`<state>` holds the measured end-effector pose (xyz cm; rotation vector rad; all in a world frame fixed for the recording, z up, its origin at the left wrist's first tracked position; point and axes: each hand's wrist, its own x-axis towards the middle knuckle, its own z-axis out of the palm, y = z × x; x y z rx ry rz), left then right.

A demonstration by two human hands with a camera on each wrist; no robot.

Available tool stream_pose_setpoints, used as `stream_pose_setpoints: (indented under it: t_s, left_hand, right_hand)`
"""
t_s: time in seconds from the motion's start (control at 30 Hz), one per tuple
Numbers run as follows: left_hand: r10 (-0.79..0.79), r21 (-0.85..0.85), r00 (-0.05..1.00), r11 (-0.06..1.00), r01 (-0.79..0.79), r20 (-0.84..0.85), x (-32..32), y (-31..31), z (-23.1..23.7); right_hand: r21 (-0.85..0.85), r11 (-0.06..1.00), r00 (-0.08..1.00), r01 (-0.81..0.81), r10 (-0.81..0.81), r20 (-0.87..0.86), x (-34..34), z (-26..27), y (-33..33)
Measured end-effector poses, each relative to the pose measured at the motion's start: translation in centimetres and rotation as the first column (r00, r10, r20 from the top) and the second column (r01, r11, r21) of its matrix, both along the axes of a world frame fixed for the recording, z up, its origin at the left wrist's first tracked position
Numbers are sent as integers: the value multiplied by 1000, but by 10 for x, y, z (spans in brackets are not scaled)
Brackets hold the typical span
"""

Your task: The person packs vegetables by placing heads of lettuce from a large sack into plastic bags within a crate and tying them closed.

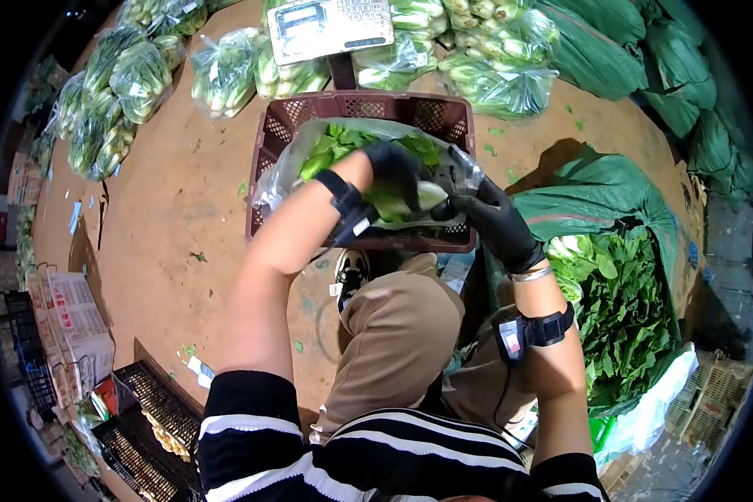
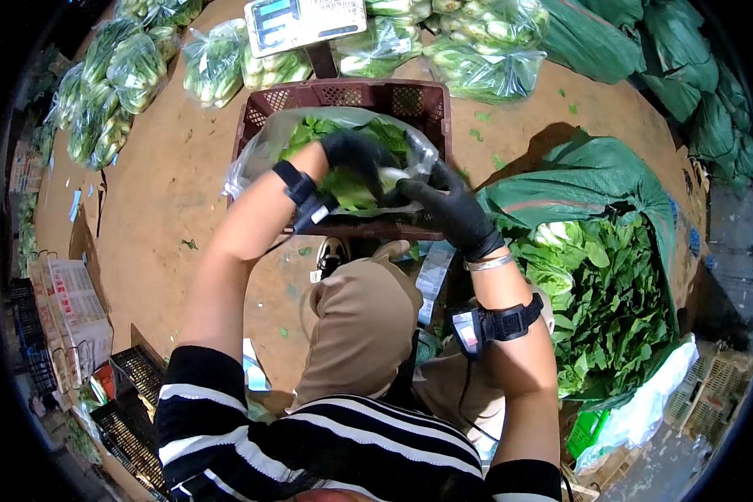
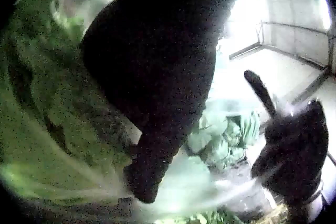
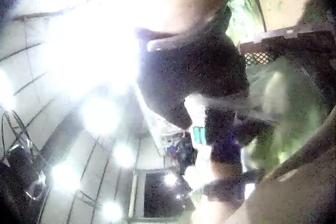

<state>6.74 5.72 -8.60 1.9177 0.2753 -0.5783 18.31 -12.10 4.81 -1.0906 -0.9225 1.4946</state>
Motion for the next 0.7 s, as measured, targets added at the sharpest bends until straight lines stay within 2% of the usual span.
stream_pose_setpoints:
  t_s: [0.03,0.1,0.13,0.17,0.2,0.23,0.27,0.3,0.33,0.37,0.4,0.43,0.47,0.5,0.53,0.57,0.6,0.63,0.7]
  left_hand:
    - [-112,126,943,989,76,314,4,-11,-4]
    - [2,260,986,964,-45,165,8,-17,-26]
    - [12,253,985,966,-56,172,8,-12,-71]
    - [186,68,906,971,-228,379,10,-2,-130]
    - [365,-137,765,928,-348,531,11,7,-159]
    - [362,-131,770,928,-347,526,10,3,-157]
    - [459,-227,662,884,-409,593,7,-7,-153]
    - [552,-331,532,826,-457,643,7,-15,-149]
    - [488,-249,628,866,-434,606,7,-17,-164]
    - [335,103,739,872,-478,584,-1,-27,-116]
    - [152,501,862,759,-415,483,-9,-38,-65]
    - [15,775,947,571,-272,321,-18,-49,-12]
    - [-49,707,809,519,-480,585,-32,-51,3]
    - [-54,712,811,516,-477,582,-48,-53,22]
    - [148,580,768,571,-581,624,-65,-55,44]
    - [347,435,698,588,-682,626,-80,-61,68]
    - [448,343,602,533,-773,661,-95,-73,99]
    - [537,252,496,464,-849,682,-109,-90,125]
    - [382,135,225,247,-959,897,-128,-113,151]
  right_hand:
    - [7,1000,1000,-6,6,5,-3,1,1]
    - [24,999,997,31,-32,77,-8,-2,-2]
    - [140,990,949,13,-56,310,-1,-19,-3]
    - [134,991,947,0,-43,319,4,-20,-4]
    - [150,988,936,-34,-21,350,7,-20,-2]
    - [166,984,929,-57,-9,370,6,-22,-1]
    - [-6,1000,999,-15,15,51,-4,3,0]
    - [-8,1000,999,-14,14,43,-5,3,0]
    - [-1,998,991,-60,60,121,-4,4,1]
    - [10,994,974,-106,102,201,-2,7,4]
    - [0,999,980,-48,47,193,-3,0,6]
    - [6,999,980,-50,48,193,-3,-9,9]
    - [-21,999,959,-33,38,282,-2,-18,13]
    - [-48,999,930,-8,25,367,-1,-22,15]
    - [-39,999,932,-7,20,363,-2,-20,15]
    - [-145,989,935,-8,59,349,-3,-17,16]
    - [-239,971,938,-18,99,333,-5,-13,19]
    - [-218,976,940,-27,98,326,-8,-15,22]
    - [-177,983,982,-48,78,170,-9,-20,22]
